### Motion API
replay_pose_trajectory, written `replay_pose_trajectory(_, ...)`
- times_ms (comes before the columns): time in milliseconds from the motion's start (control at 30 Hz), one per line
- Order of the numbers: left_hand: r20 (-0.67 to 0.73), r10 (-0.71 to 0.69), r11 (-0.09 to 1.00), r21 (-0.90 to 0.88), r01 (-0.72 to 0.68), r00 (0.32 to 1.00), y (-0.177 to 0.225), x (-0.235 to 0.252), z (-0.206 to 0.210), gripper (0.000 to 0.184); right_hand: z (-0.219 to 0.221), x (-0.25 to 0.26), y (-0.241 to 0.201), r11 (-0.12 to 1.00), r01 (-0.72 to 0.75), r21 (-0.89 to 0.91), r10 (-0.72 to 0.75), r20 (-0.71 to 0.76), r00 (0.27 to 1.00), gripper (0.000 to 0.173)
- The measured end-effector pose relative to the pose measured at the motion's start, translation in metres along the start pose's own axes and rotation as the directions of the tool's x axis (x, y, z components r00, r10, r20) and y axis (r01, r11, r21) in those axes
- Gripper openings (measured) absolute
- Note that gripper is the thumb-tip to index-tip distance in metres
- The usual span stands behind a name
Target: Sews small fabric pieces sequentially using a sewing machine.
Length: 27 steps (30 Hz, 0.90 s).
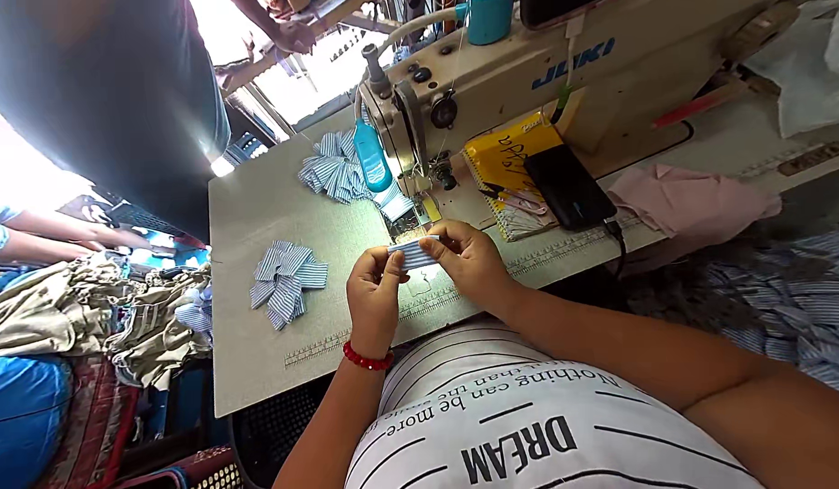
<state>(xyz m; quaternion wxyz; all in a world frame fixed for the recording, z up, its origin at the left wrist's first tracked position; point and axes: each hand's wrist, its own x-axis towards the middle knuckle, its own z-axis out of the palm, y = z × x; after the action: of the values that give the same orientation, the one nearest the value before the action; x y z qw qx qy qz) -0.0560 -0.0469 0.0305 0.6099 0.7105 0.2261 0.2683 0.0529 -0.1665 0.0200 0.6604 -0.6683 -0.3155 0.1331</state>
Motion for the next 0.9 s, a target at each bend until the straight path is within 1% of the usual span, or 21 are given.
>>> replay_pose_trajectory(100, -0.013, -0.043, 0.995, 0.094, 0.044, 0.999, -0.004, 0.005, 0.008, 0.007, -0.002, 0.005, 0.008, 0.986, -0.014, -0.165, 0.008, -0.036, 0.999, 0.019)
replay_pose_trajectory(200, -0.019, -0.048, 0.945, 0.322, 0.052, 0.999, -0.017, 0.02, 0.013, 0.011, -0.008, 0.018, 0.024, 0.918, 0.004, -0.397, -0.01, -0.014, 1.0, 0.028)
replay_pose_trajectory(233, -0.014, -0.053, 0.91, 0.411, 0.054, 0.999, -0.021, 0.027, 0.014, 0.014, -0.01, 0.025, 0.029, 0.89, 0.004, -0.456, -0.003, 0.003, 1.0, 0.032)
replay_pose_trajectory(300, -0.002, -0.068, 0.822, 0.567, 0.057, 0.998, -0.028, 0.042, 0.016, 0.019, -0.014, 0.043, 0.033, 0.841, -0.048, -0.539, 0.092, 0.055, 0.994, 0.037)
replay_pose_trajectory(367, 0.014, -0.08, 0.75, 0.659, 0.051, 0.997, -0.032, 0.054, 0.019, 0.023, -0.014, 0.058, 0.033, 0.78, -0.11, -0.617, 0.219, 0.104, 0.97, 0.038)
replay_pose_trajectory(400, 0.018, -0.085, 0.718, 0.694, 0.049, 0.996, -0.033, 0.059, 0.02, 0.025, -0.012, 0.063, 0.033, 0.738, -0.111, -0.666, 0.25, 0.117, 0.961, 0.039)
replay_pose_trajectory(500, 0.048, -0.11, 0.582, 0.813, 0.025, 0.993, -0.031, 0.068, 0.023, 0.03, -0.007, 0.071, 0.033, 0.583, -0.079, -0.809, 0.314, 0.134, 0.94, 0.042)
replay_pose_trajectory(567, 0.067, -0.136, 0.494, 0.869, 0.009, 0.989, -0.031, 0.071, 0.023, 0.032, -0.003, 0.071, 0.033, 0.535, -0.065, -0.842, 0.312, 0.126, 0.942, 0.043)
replay_pose_trajectory(600, 0.071, -0.115, 0.469, 0.883, -0.009, 0.991, -0.033, 0.072, 0.023, 0.031, -0.002, 0.071, 0.034, 0.528, -0.061, -0.847, 0.302, 0.12, 0.946, 0.043)
replay_pose_trajectory(667, 0.095, 0.003, 0.48, 0.873, -0.084, 0.996, -0.042, 0.071, 0.02, 0.025, -0.002, 0.07, 0.036, 0.542, -0.062, -0.838, 0.277, 0.108, 0.955, 0.042)
replay_pose_trajectory(700, 0.13, 0.083, 0.495, 0.855, -0.154, 0.988, -0.047, 0.071, 0.018, 0.028, -0.002, 0.07, 0.037, 0.555, -0.063, -0.829, 0.263, 0.103, 0.959, 0.041)
replay_pose_trajectory(733, 0.183, 0.164, 0.505, 0.829, -0.242, 0.969, -0.051, 0.072, 0.016, 0.031, -0.002, 0.07, 0.037, 0.558, -0.068, -0.827, 0.264, 0.1, 0.959, 0.04)
replay_pose_trajectory(767, 0.249, 0.247, 0.498, 0.796, -0.343, 0.937, -0.055, 0.073, 0.015, 0.03, -0.002, 0.071, 0.037, 0.555, -0.075, -0.829, 0.272, 0.096, 0.957, 0.04)
replay_pose_trajectory(800, 0.313, 0.297, 0.483, 0.766, -0.425, 0.902, -0.058, 0.074, 0.014, 0.025, -0.002, 0.072, 0.037, 0.55, -0.082, -0.831, 0.278, 0.09, 0.956, 0.038)
replay_pose_trajectory(867, 0.409, 0.307, 0.45, 0.733, -0.51, 0.859, -0.061, 0.074, 0.014, 0.027, -0.002, 0.071, 0.038, 0.584, -0.095, -0.806, 0.259, 0.074, 0.963, 0.031)
replay_pose_trajectory(900, 0.433, 0.292, 0.444, 0.728, -0.522, 0.853, -0.061, 0.074, 0.013, 0.029, -0.004, 0.07, 0.041, 0.633, -0.089, -0.769, 0.214, 0.062, 0.975, 0.027)
